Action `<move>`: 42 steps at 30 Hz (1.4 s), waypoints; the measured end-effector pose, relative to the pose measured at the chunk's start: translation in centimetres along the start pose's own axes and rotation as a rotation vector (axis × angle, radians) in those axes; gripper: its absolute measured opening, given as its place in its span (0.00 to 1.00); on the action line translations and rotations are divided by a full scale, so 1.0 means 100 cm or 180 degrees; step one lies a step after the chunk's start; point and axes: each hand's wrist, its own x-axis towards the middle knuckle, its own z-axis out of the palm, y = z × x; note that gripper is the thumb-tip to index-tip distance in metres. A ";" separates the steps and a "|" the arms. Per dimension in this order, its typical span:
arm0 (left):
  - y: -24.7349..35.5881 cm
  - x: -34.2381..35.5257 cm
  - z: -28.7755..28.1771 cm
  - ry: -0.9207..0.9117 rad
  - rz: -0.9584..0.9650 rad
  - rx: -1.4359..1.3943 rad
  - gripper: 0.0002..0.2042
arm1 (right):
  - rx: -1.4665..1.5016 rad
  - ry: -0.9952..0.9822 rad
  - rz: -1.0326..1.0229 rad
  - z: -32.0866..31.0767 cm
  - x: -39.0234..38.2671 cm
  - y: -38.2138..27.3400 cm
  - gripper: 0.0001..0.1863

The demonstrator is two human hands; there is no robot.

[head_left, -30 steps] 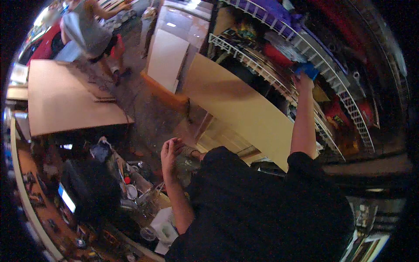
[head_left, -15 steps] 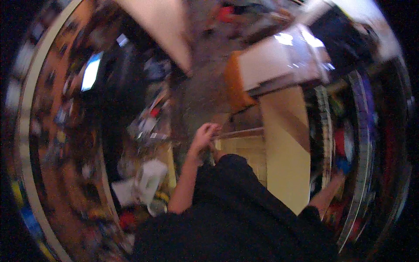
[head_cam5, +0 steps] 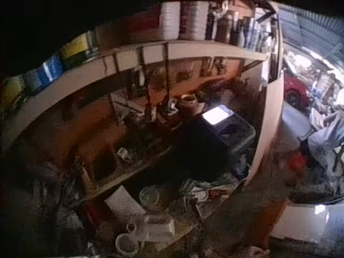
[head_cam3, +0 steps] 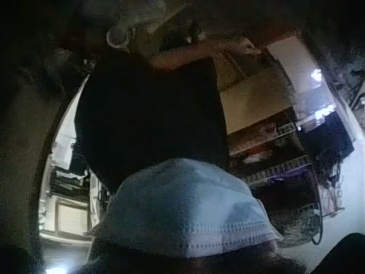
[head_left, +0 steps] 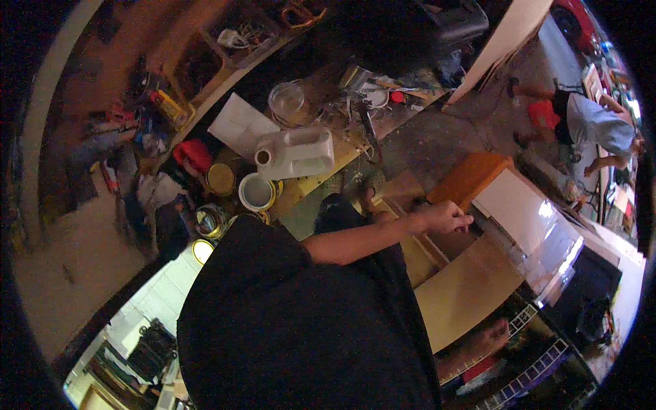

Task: The person assembles a spray gun, then opens a paint can and pours paint into a container. The person handles a rag and a box during the process.

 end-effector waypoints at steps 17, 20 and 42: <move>-0.010 -0.156 -0.101 0.2665 -0.0135 -0.1313 0.22 | 0.1001 -0.2041 -0.3905 0.236 0.199 -0.295 0.13; -0.018 -0.210 -0.101 0.3249 -0.0294 -0.1229 0.23 | 0.0510 -0.1835 -0.4174 0.278 0.267 -0.335 0.14; -0.045 -0.199 -0.017 0.5466 -0.0085 -0.1646 0.17 | 0.0300 -0.2191 -0.5163 0.296 0.250 -0.451 0.22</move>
